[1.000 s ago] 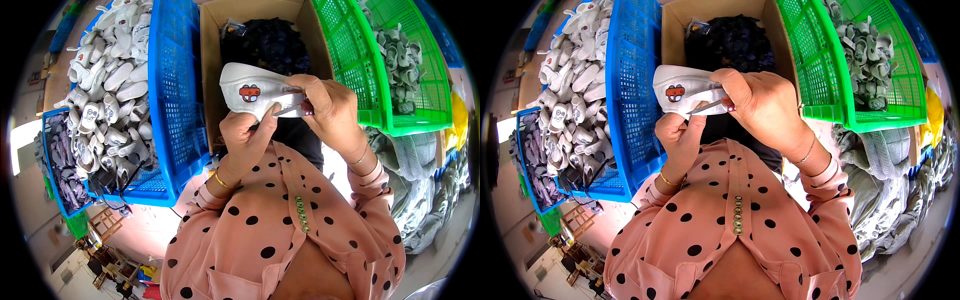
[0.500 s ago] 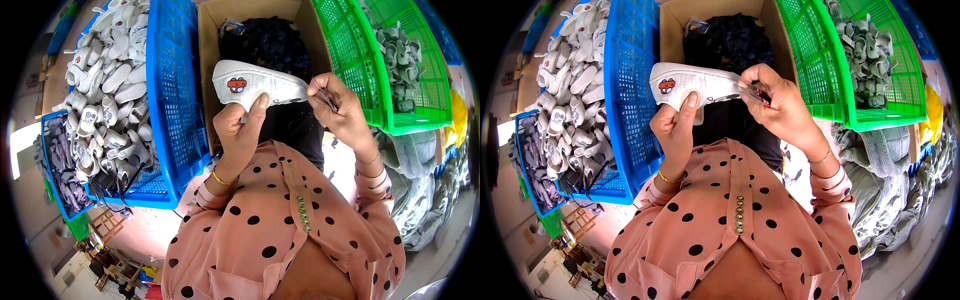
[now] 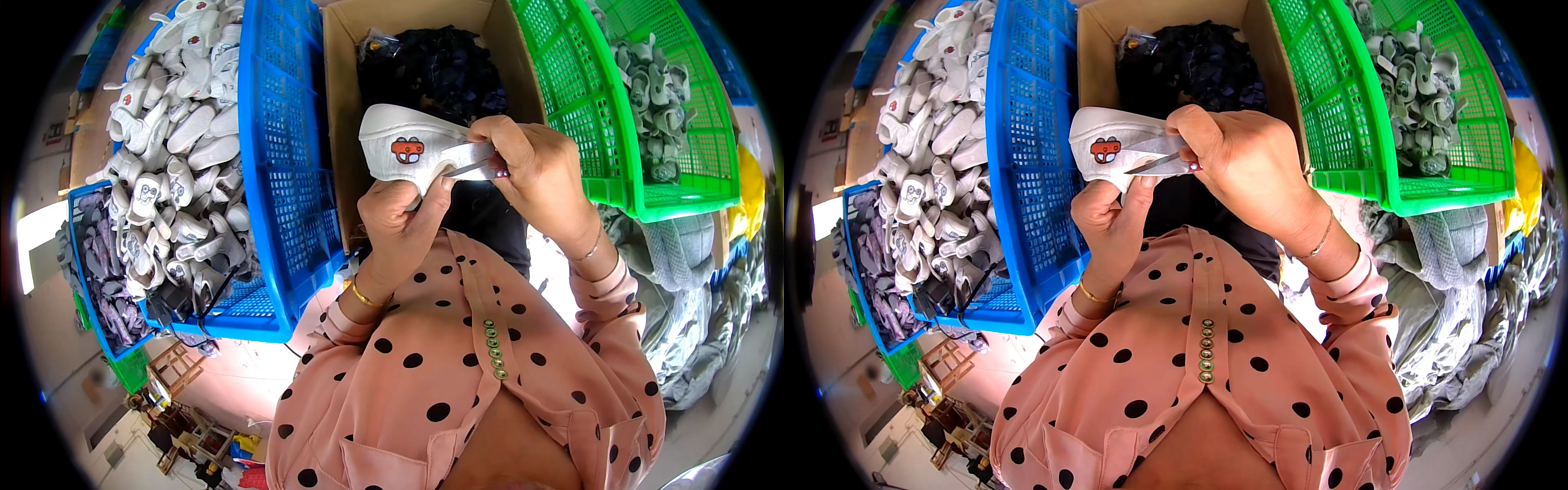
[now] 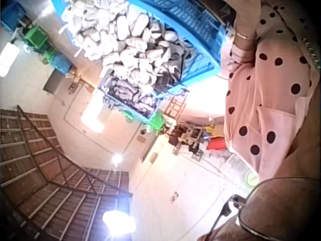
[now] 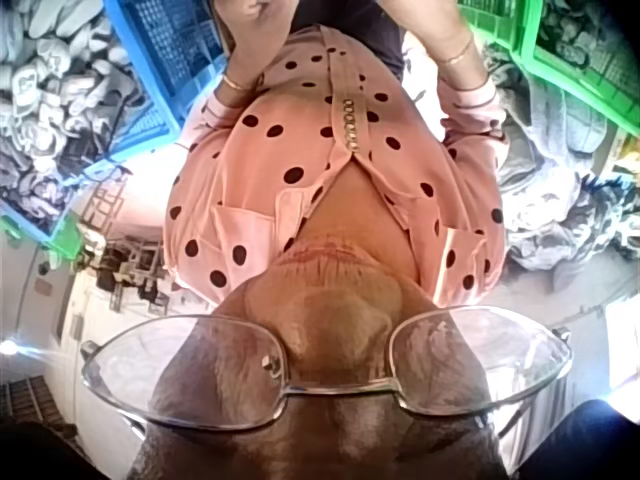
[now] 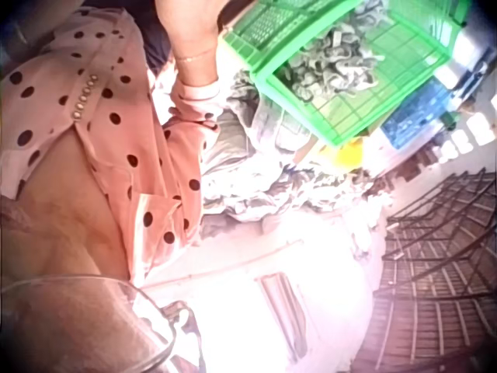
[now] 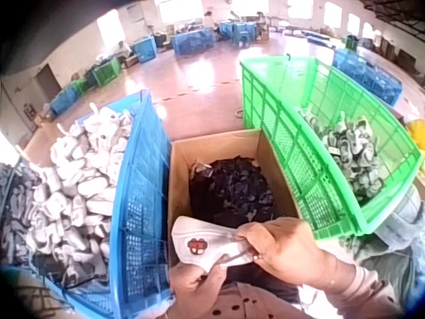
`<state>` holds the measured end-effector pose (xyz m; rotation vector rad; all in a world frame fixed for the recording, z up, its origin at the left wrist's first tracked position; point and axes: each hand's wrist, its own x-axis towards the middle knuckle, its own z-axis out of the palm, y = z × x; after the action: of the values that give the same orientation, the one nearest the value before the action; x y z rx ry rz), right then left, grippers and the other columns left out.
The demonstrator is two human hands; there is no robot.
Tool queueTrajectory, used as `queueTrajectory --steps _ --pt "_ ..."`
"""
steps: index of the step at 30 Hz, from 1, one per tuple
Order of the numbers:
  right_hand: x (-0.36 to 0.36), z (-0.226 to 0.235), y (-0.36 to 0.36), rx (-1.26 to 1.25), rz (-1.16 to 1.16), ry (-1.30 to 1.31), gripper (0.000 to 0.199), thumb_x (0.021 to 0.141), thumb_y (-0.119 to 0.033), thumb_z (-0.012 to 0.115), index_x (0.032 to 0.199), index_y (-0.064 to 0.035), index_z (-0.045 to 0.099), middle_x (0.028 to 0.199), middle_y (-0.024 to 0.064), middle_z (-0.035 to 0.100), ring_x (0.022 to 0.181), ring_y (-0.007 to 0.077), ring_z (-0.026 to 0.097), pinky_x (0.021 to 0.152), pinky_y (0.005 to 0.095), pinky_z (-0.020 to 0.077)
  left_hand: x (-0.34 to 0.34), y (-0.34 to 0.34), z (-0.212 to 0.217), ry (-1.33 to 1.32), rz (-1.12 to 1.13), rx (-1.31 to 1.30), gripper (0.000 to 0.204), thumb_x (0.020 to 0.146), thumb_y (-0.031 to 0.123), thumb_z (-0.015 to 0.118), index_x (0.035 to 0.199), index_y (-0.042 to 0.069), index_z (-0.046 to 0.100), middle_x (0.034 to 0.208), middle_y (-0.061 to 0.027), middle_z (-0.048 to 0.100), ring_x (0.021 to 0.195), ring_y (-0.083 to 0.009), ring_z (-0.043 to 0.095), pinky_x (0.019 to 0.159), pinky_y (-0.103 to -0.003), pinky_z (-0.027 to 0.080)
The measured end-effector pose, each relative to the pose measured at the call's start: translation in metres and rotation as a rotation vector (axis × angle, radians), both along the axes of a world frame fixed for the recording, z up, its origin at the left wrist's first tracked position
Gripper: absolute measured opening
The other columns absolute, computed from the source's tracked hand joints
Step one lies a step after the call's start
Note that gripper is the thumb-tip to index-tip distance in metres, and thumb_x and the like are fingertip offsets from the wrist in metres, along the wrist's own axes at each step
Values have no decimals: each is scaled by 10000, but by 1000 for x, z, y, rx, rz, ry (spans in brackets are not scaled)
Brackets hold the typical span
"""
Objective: The person sits on the floor and uses scissors to trim loose threads and excess fabric from the edges of white slippers. They handle the slippers one at a time, picking them from a blue basket, trimming them, and placing them into a cardboard box.
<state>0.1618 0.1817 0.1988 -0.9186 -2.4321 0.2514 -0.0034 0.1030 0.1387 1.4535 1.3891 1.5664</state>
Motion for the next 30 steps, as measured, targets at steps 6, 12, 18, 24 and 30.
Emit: queueTrajectory --steps 6,12,18,24,30 --pt "9 -4 6 -719 135 441 187 833 -67 687 945 -29 542 642 4 516 489 126 481 455 246 366 2 4 -8 -78 20 -32 172 853 38 712 725 -51 639 605 -26 586 539 -40 424 479 -217 340" --pt "35 -3 -3 -989 -126 779 82 944 -49 580 987 5 538 703 -18 468 543 48 413 472 211 322 -3 6 5 -419 49 -175 159 911 102 679 880 -53 703 743 -2 649 661 -19 500 560 -184 385" --pt "36 -17 -13 -586 -361 530 247 964 -93 565 1193 0 545 670 -31 466 549 43 412 519 195 317 -13 18 -1 -790 -32 -235 295 968 202 596 1099 -58 648 1019 -100 687 903 -138 653 806 -277 518" --pt "12 -21 -12 -7 -320 185 545 700 -325 848 1139 -135 587 630 30 597 537 180 625 495 292 486 -12 22 1 -1076 -160 -365 275 973 216 591 1087 -28 647 1049 -120 692 933 -182 683 828 -308 549" --pt "71 -40 49 -346 -594 525 195 969 -211 587 1025 -44 671 625 7 563 510 77 494 470 247 382 -20 23 -1 -1126 -47 -415 261 969 202 587 1111 -15 625 1044 -135 692 934 -199 693 822 -330 566"
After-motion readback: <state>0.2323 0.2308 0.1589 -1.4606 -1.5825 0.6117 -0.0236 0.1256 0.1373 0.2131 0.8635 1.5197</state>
